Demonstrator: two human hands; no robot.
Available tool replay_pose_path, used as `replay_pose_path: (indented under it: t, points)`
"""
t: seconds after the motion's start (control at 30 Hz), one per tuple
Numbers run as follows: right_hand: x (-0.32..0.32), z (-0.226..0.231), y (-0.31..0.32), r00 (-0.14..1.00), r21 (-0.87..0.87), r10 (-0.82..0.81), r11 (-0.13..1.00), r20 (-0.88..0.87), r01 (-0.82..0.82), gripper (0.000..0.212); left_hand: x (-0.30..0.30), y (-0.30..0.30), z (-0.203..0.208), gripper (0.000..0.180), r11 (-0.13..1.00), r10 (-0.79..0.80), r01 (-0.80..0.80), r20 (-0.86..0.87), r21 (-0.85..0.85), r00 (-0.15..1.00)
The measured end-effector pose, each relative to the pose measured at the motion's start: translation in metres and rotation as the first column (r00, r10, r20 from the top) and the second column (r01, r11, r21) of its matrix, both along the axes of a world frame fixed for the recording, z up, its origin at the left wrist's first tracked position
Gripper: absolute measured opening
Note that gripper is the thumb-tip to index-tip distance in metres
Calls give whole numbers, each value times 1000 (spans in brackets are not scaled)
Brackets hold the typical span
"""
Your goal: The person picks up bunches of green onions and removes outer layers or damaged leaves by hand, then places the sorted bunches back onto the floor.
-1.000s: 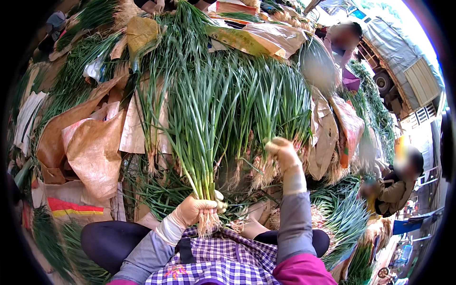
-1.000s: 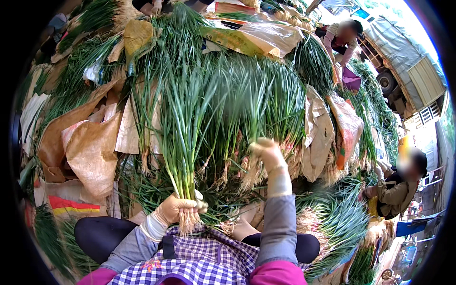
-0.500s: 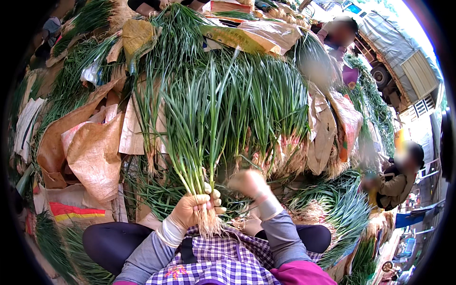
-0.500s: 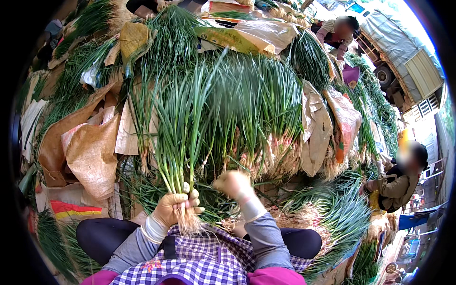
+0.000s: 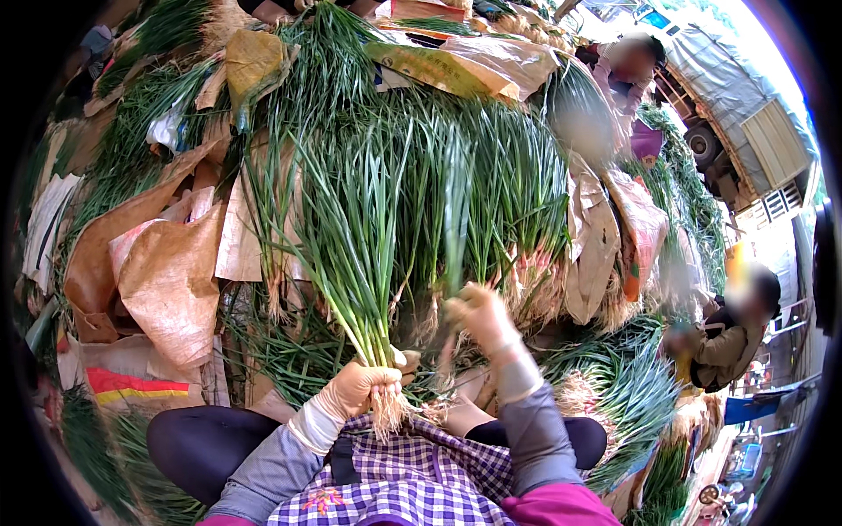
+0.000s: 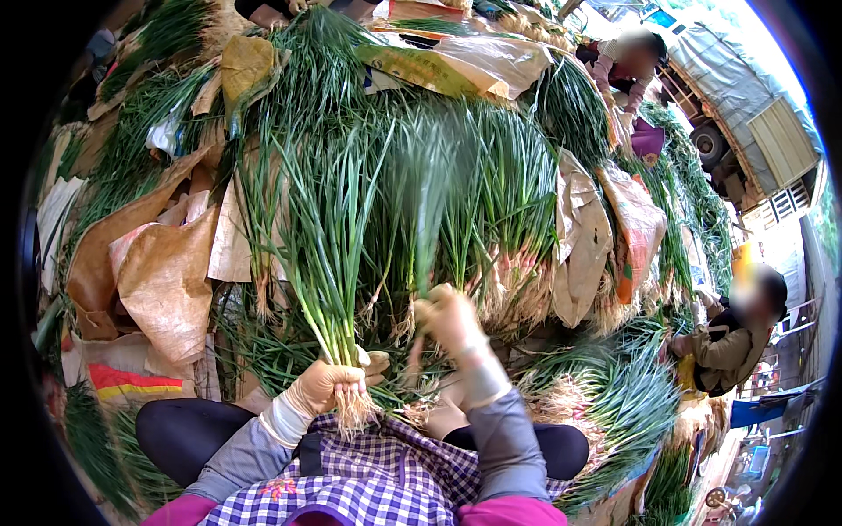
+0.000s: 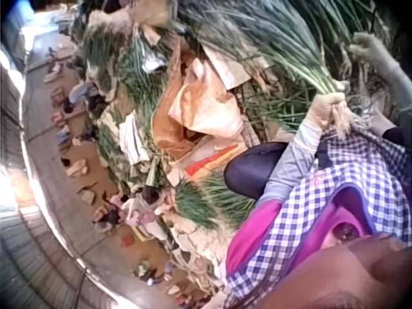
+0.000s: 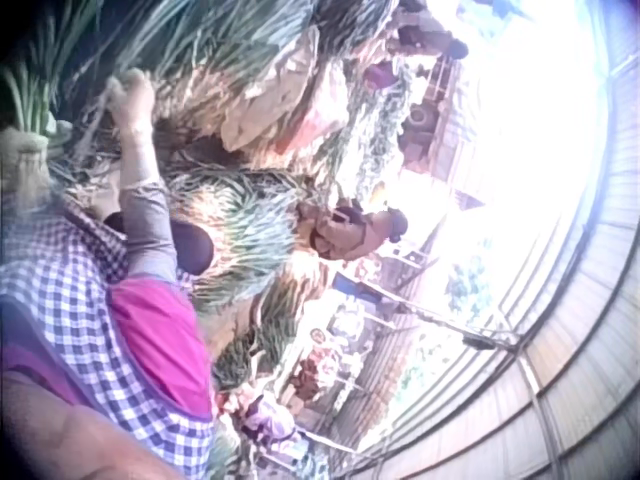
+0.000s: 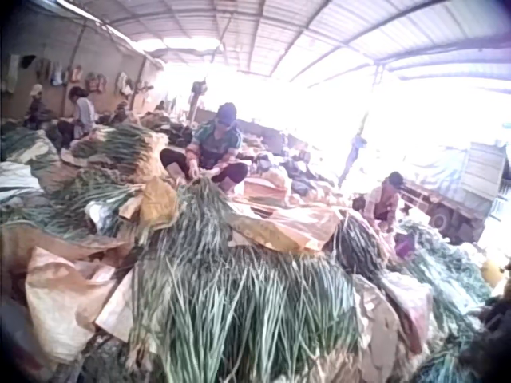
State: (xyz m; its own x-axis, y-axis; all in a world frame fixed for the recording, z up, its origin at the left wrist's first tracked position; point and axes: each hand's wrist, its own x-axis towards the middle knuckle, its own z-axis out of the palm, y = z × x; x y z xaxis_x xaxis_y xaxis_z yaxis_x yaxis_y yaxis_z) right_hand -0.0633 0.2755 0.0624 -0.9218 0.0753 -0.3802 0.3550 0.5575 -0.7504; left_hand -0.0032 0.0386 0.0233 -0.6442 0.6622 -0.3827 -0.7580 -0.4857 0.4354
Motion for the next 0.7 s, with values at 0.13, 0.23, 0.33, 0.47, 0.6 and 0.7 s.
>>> replay_pose_path:
  t: [0.13,0.23,0.33,0.47,0.6,0.7]
  points:
    - [39,-16,-85,972,366,232,908,-37,-203,14,3,9,-6,18,997,-65,72,193,-26,979]
    - [24,-55,-61,957,-218,-262,948,-127,230,18,0,1,-5,16,878,10,-141,276,458,961]
    - [26,-66,-33,940,266,334,902,64,-339,27,-2,-12,6,22,793,119,-213,197,571,973]
    - [-12,-66,-17,989,512,84,859,-125,-8,26,-13,-25,-15,23,889,233,-348,358,298,904]
    - [-69,-74,-25,982,670,-107,719,-155,184,90,-19,-31,-14,21,831,239,-353,298,429,924]
    - [-91,-72,-64,996,747,-69,659,-59,90,100,-20,-37,4,26,816,246,-326,223,478,943]
